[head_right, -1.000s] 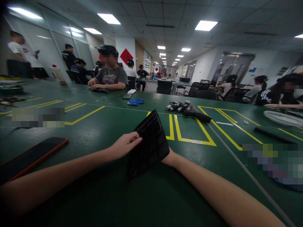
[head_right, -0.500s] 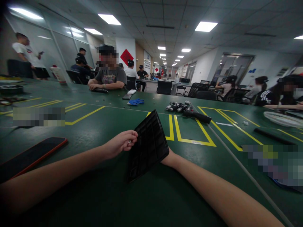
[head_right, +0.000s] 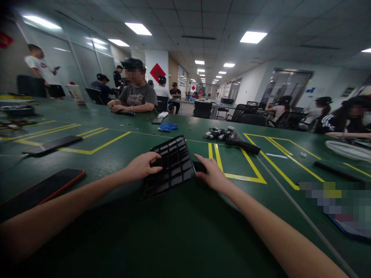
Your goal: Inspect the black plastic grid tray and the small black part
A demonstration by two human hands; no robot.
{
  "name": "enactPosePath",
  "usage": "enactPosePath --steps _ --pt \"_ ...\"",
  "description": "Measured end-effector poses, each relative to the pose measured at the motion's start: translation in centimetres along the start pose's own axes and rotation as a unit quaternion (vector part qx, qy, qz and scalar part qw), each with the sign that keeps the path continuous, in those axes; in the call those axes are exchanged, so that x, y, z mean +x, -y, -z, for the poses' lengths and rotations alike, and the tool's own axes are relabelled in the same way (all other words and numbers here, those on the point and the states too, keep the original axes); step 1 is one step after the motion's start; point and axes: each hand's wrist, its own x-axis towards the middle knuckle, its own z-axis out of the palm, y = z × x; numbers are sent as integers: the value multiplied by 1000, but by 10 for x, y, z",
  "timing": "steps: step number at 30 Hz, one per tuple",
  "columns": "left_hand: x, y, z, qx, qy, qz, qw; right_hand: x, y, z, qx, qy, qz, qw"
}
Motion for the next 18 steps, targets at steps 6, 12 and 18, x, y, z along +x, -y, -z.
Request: enactPosePath --steps 6,12,18 --pt "15 74 27 70 84 81 991 4 -52 24 -94 -15 -157 983" --pt "11 95 35 82 119 71 987 -1 -63 16 -171 28 -148 974" --pt "16 63 53 50 -46 89 994 1 -29 16 -238 -85 -131 959"
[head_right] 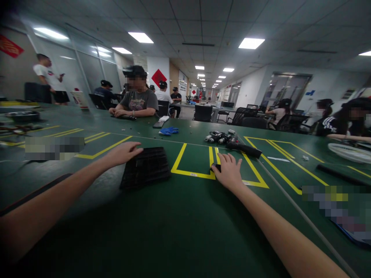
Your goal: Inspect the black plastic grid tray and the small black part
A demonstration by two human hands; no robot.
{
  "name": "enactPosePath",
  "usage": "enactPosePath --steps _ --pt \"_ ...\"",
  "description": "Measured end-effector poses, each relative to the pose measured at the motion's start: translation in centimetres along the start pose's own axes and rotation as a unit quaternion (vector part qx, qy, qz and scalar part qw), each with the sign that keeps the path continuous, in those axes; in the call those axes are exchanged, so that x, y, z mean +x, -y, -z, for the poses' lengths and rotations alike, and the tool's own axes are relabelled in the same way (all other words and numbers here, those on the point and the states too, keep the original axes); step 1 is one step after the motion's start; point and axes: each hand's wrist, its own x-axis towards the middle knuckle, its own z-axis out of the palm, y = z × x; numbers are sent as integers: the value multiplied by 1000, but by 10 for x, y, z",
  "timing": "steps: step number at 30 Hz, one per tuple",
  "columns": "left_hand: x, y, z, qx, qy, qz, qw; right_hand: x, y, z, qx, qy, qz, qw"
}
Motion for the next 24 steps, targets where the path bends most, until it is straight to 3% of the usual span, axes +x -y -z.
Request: enactPosePath --steps 2,3,6,9,12,14,17,19,21,24 --pt "-8 -28 3 -65 -58 -18 996 -8 20 5 35 -9 32 999" --pt "-16 -45 1 -105 -62 -37 992 -14 31 7 54 2 59 997" --pt "-49 -97 -17 -169 2 -139 976 -36 60 10 88 69 145 983" --pt "-82 -130 -45 -165 87 -284 940 -55 72 9 91 135 190 968" --pt "-97 -137 -67 -120 157 -312 930 -63 72 6 92 175 200 960" --pt "-98 -135 -73 -94 171 -304 933 -64 70 4 94 176 202 959" --pt "-100 -134 -70 -88 119 -304 941 -60 67 4 108 163 216 957" --pt "-108 -139 -63 -82 63 -342 934 -54 62 6 109 131 211 962" --pt "-123 -147 -55 -72 26 -433 898 -46 51 8 79 69 184 977" --pt "-146 -160 -48 -41 5 -569 821 -34 25 8 8 -31 120 992"
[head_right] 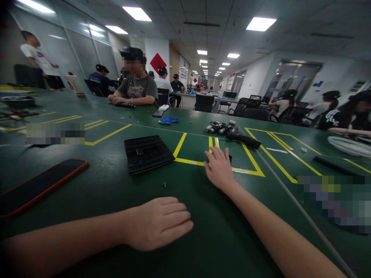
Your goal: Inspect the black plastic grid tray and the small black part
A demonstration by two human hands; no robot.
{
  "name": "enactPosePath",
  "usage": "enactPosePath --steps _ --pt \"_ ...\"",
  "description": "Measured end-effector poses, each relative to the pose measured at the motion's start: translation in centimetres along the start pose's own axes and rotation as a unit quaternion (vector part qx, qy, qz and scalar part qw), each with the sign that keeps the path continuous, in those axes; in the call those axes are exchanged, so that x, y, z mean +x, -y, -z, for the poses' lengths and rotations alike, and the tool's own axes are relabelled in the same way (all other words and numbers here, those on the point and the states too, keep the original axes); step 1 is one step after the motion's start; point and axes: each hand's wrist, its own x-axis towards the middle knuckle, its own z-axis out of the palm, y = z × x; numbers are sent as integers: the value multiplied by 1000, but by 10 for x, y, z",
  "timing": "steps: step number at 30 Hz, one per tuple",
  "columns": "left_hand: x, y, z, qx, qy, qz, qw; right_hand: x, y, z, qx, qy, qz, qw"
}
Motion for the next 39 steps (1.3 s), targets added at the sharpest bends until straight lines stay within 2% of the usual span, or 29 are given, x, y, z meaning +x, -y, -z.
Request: enactPosePath --steps 2,4,6,8,10,13,15,16,17,18,21,22,24,25,26,28,29,30,31,35,39 --pt "1 -9 0 28 3 -21 999 2 -20 -3 -41 -29 -48 998" --pt "0 -7 -1 48 4 42 998 1 -36 -6 -68 -26 -93 993" --pt "-3 4 -3 63 20 173 983 0 -46 -11 -79 7 -131 988" --pt "-9 21 -5 69 56 323 942 -1 -51 -14 -73 58 -160 983" --pt "-16 35 -6 50 87 415 904 -1 -52 -16 -63 97 -173 978" --pt "-24 45 -9 -5 89 432 897 1 -51 -17 -58 110 -169 978" --pt "-26 49 -8 -54 58 434 897 1 -50 -16 -60 105 -165 979" --pt "-26 52 -6 -94 31 448 888 1 -50 -16 -62 103 -165 979" --pt "-26 57 -3 -147 -7 473 868 0 -50 -15 -63 102 -166 979" --pt "-27 62 2 -211 -57 505 835 0 -50 -15 -62 99 -166 979" --pt "-35 89 22 -355 -230 597 682 -1 -50 -13 -53 91 -166 981" --pt "-41 100 30 -361 -267 615 648 0 -49 -13 -50 86 -166 981" --pt "-53 120 42 -343 -292 631 632 1 -47 -13 -43 78 -165 982" --pt "-60 130 46 -321 -290 639 636 2 -45 -14 -38 78 -162 983" --pt "-66 138 48 -274 -255 654 657 4 -42 -14 -32 82 -158 983" --pt "-76 151 49 -135 -118 682 709 6 -37 -16 -20 96 -152 983" --pt "-79 156 49 -66 -36 685 725 7 -34 -17 -16 103 -152 983" --pt "-81 160 48 -12 35 681 732 8 -32 -17 -13 108 -154 982" --pt "-83 162 47 15 83 673 734 8 -31 -18 -9 111 -155 982" --pt "-85 159 46 5 123 643 756 10 -29 -19 24 100 -138 985" --pt "-83 134 40 18 111 610 784 6 -19 -17 88 76 -134 984"
